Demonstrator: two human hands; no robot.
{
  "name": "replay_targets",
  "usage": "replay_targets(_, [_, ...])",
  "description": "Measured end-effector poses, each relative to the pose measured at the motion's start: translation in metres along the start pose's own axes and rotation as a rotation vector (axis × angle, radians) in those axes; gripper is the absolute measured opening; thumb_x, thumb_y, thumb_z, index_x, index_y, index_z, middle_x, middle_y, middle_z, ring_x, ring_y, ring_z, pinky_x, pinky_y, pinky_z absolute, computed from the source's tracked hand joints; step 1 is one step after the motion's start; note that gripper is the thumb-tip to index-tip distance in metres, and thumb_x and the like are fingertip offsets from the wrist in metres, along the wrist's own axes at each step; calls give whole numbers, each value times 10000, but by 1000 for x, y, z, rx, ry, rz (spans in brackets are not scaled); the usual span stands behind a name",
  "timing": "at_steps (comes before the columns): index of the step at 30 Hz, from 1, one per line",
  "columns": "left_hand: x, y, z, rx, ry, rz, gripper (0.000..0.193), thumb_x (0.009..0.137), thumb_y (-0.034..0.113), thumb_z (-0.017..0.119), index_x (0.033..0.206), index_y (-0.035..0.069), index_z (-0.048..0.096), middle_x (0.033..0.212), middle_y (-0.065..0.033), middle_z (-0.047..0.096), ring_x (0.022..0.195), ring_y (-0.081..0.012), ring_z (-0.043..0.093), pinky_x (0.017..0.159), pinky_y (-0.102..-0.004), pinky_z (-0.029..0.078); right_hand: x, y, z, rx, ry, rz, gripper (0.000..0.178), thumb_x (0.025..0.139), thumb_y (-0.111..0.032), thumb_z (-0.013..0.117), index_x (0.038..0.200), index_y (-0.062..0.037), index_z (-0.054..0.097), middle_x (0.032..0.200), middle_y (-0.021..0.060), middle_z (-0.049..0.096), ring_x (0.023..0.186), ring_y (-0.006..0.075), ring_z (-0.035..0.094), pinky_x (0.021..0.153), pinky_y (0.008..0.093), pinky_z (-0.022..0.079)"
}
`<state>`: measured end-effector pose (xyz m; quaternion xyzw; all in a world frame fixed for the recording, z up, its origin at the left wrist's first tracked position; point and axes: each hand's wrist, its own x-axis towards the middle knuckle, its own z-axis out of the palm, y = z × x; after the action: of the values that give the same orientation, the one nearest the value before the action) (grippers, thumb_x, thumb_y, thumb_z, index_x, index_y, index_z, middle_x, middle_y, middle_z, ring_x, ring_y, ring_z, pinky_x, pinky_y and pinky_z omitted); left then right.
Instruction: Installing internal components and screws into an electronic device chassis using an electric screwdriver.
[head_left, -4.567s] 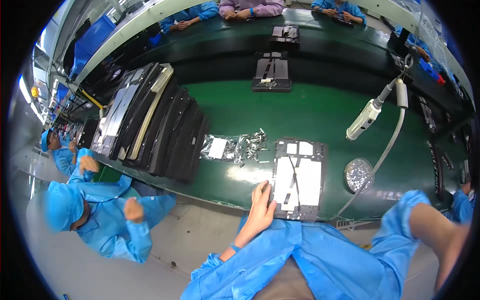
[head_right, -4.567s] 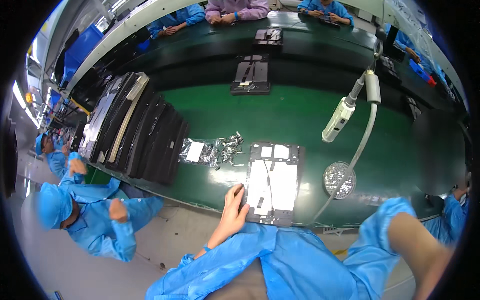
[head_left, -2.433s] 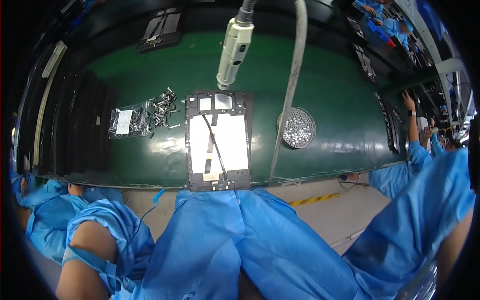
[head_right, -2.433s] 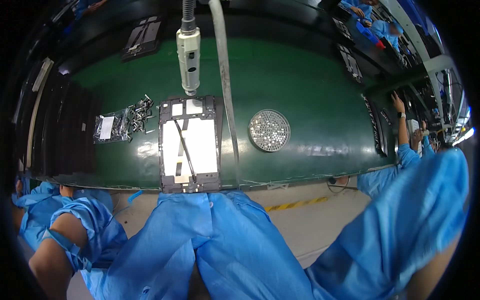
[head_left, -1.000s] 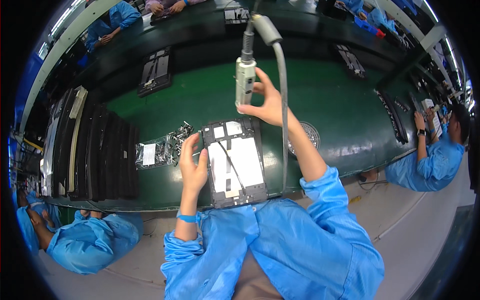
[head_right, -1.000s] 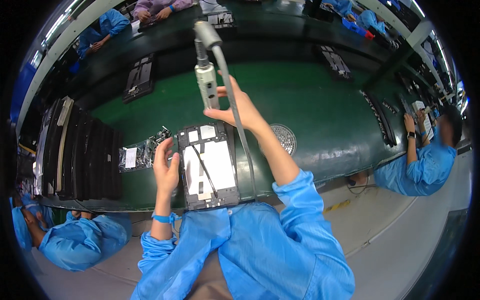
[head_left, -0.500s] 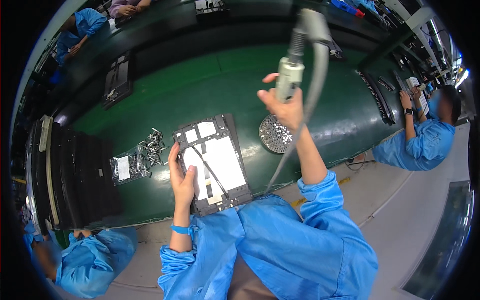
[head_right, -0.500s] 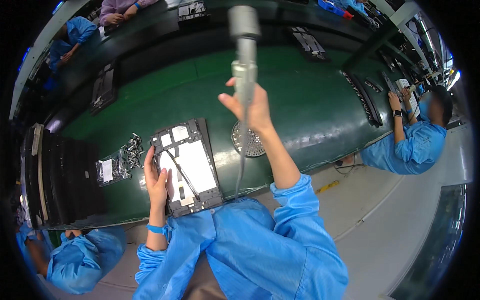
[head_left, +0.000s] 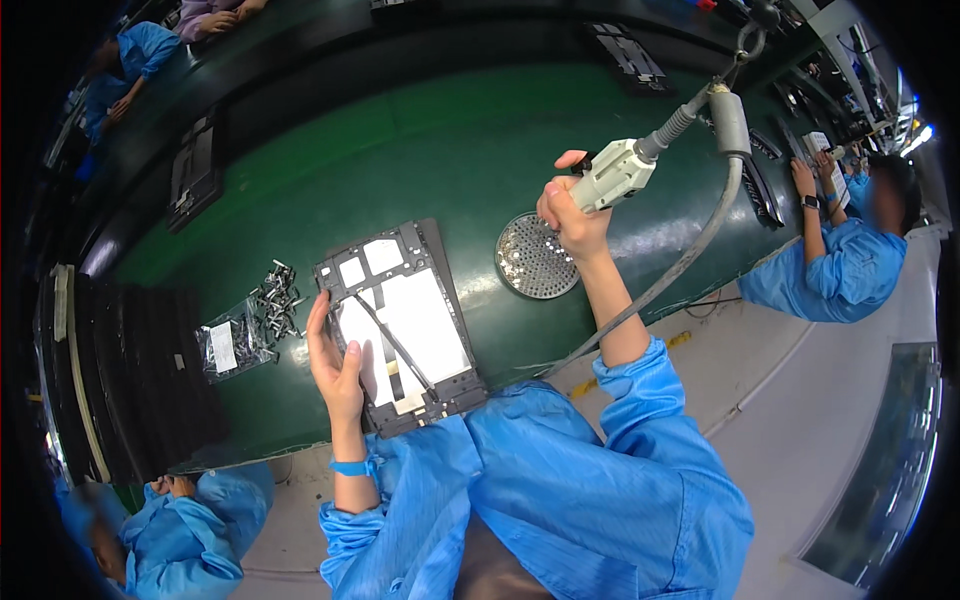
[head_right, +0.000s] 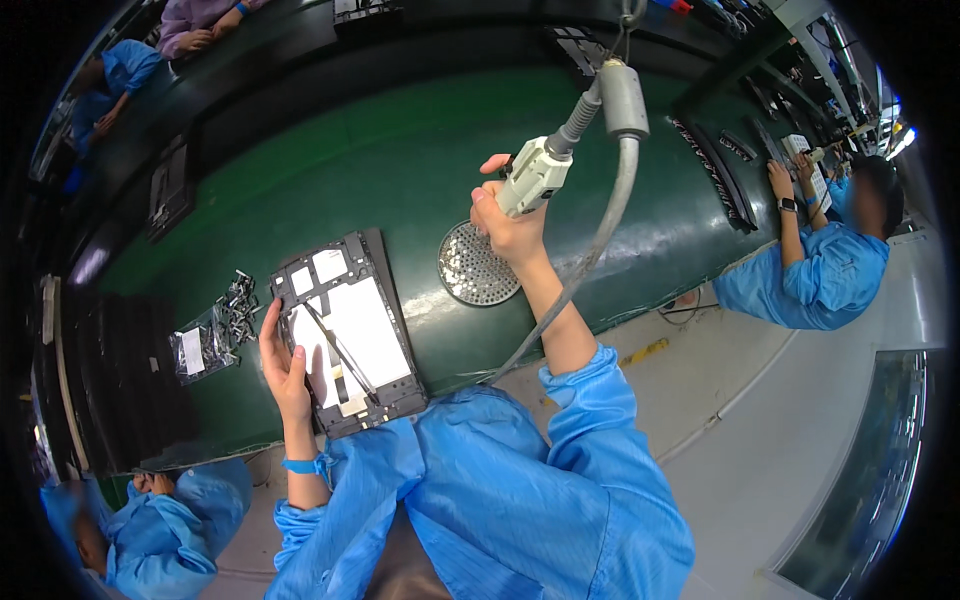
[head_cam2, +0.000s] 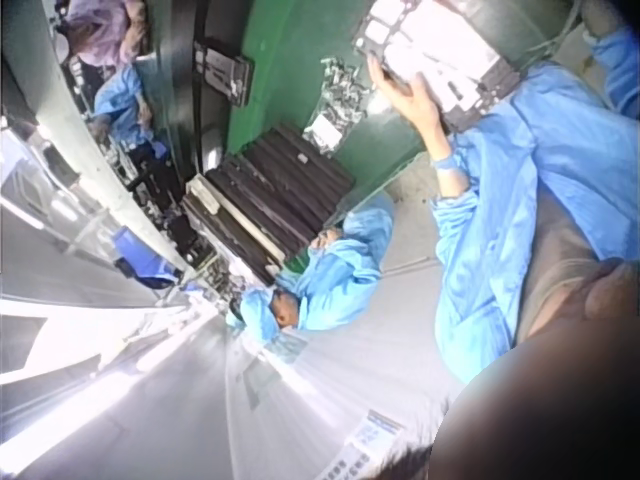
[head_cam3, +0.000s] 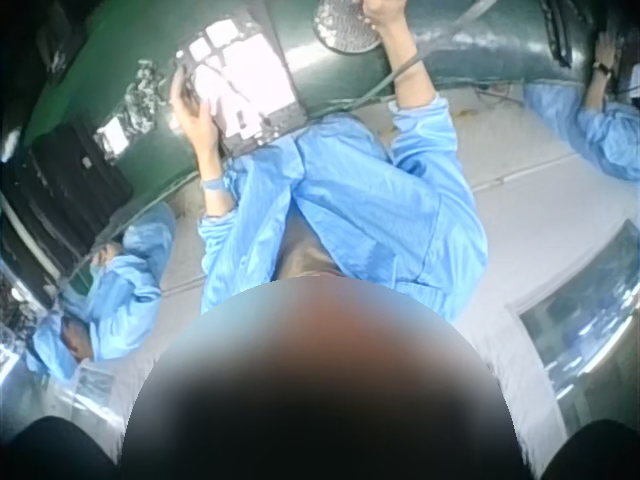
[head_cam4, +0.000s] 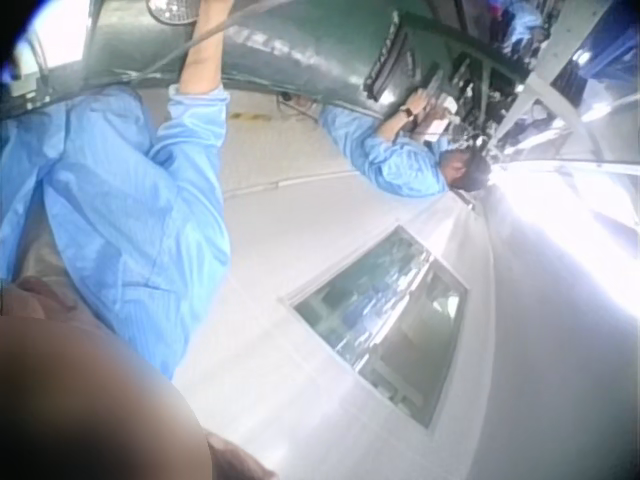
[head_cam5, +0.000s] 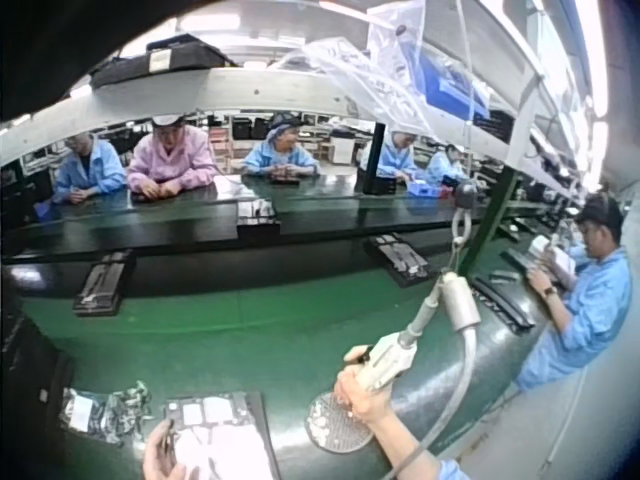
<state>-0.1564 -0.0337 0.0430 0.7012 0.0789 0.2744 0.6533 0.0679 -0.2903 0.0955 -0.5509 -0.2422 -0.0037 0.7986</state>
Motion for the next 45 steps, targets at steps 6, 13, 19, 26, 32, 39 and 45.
replay_targets(6, [0,-1,0,-15,6,-16,576,836,133,581,1354,-40,395,1446,-208,365,1378,-304,296,1147,-422,173,-3,2,8,5,10,7,296,845,52,542,1099,-6,400,550,-7,433,432,78,417,440,243,366])
replay_targets(13, [1,1,-1,-12,10,-24,552,838,127,584,1335,-42,416,1436,-213,378,1380,-311,293,1146,-429,171,-3,9,7,-14,8,28,286,833,61,543,1075,-6,405,549,-9,433,429,79,423,431,238,362])
replay_targets(19, [1,3,-1,-13,10,-27,534,840,126,588,1321,-43,431,1434,-216,378,1381,-313,292,1144,-431,176,-3,11,7,-34,11,39,282,831,63,549,1064,-4,405,550,-10,436,430,77,421,429,234,360])
replay_targets(26, [2,1,0,-36,7,-25,536,839,131,595,1320,-42,431,1432,-214,378,1381,-312,291,1144,-424,181,-5,15,2,-21,-8,28,277,840,56,554,1065,-10,406,558,-12,441,438,75,422,429,232,351])
replay_targets(32, [3,2,-2,-11,-8,-9,538,838,124,599,1323,-35,431,1432,-207,382,1399,-320,261,1146,-429,176,-12,24,2,-38,-3,-22,301,829,60,576,1075,-27,427,673,-14,505,550,68,487,505,220,404])
replay_targets(39, [-2,1,-2,38,-41,-23,571,762,52,589,1314,-13,459,1406,-154,431,1424,-336,205,1152,-437,155,-16,19,6,-167,62,-65,301,845,50,572,1098,-28,429,686,-6,523,547,67,492,517,222,424])
replay_targets(45, [-1,8,-5,22,-28,-3,490,797,70,597,1274,3,505,1331,-161,497,1372,-350,321,1117,-422,251,-15,23,13,-171,8,-86,267,885,42,511,1111,-41,394,622,8,440,468,80,398,530,268,400])
